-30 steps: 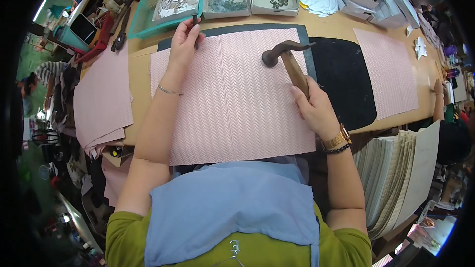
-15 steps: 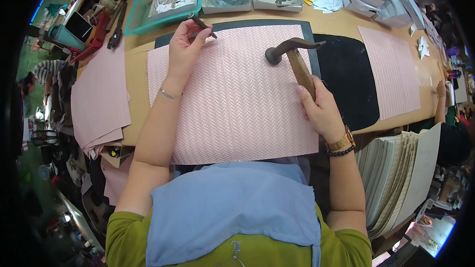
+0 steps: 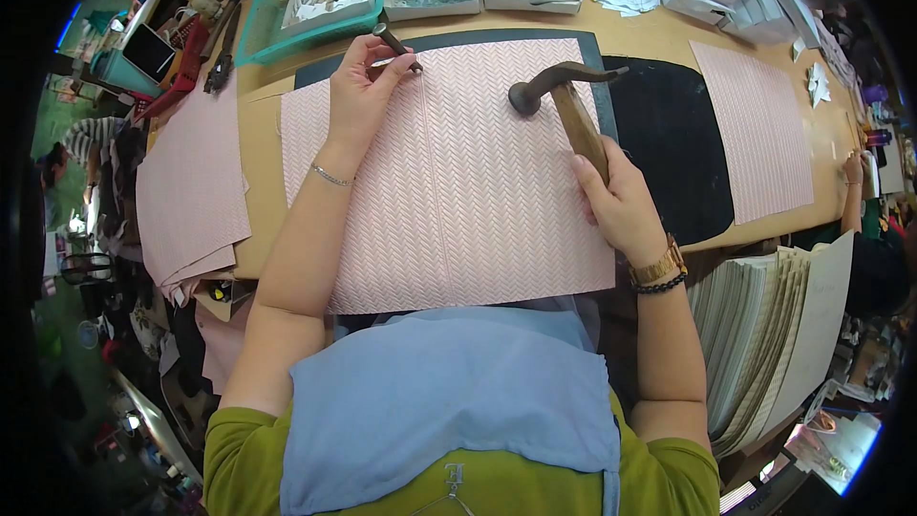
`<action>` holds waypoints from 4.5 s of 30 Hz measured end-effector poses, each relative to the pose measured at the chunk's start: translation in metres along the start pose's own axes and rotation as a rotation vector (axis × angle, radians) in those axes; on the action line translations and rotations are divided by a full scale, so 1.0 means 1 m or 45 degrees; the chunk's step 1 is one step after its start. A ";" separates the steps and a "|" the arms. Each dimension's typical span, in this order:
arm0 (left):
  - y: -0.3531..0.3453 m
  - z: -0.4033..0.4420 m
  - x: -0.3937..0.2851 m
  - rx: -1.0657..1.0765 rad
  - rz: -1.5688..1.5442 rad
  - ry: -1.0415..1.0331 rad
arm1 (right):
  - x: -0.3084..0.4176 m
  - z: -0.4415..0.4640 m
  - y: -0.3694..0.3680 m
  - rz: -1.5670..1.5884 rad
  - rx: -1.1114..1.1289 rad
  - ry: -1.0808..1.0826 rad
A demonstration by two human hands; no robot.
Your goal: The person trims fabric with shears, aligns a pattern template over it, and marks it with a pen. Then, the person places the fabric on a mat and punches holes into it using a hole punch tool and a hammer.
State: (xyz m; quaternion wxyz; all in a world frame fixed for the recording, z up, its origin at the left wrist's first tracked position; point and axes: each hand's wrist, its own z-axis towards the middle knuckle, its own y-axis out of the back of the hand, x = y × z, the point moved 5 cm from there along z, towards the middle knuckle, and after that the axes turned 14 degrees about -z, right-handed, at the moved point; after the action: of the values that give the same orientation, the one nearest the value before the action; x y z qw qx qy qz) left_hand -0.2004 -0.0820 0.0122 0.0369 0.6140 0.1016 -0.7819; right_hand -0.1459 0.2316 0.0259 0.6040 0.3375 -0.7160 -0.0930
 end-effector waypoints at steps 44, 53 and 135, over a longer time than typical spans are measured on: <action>-0.009 -0.006 -0.008 0.049 0.280 -0.148 | 0.196 0.036 0.030 -0.174 -0.429 0.968; -0.010 -0.006 -0.013 0.068 0.312 -0.190 | 0.134 0.050 -0.014 -0.683 -0.022 0.577; -0.169 -0.109 -0.009 0.537 -0.209 0.304 | -0.104 -0.017 0.103 -0.286 -0.444 -0.145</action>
State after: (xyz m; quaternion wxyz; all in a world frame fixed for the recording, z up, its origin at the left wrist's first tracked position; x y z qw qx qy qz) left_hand -0.1252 0.1047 0.0157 -0.1677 0.6857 -0.0106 -0.7082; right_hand -0.1645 0.3764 0.0024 0.5976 0.2996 -0.6801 -0.3010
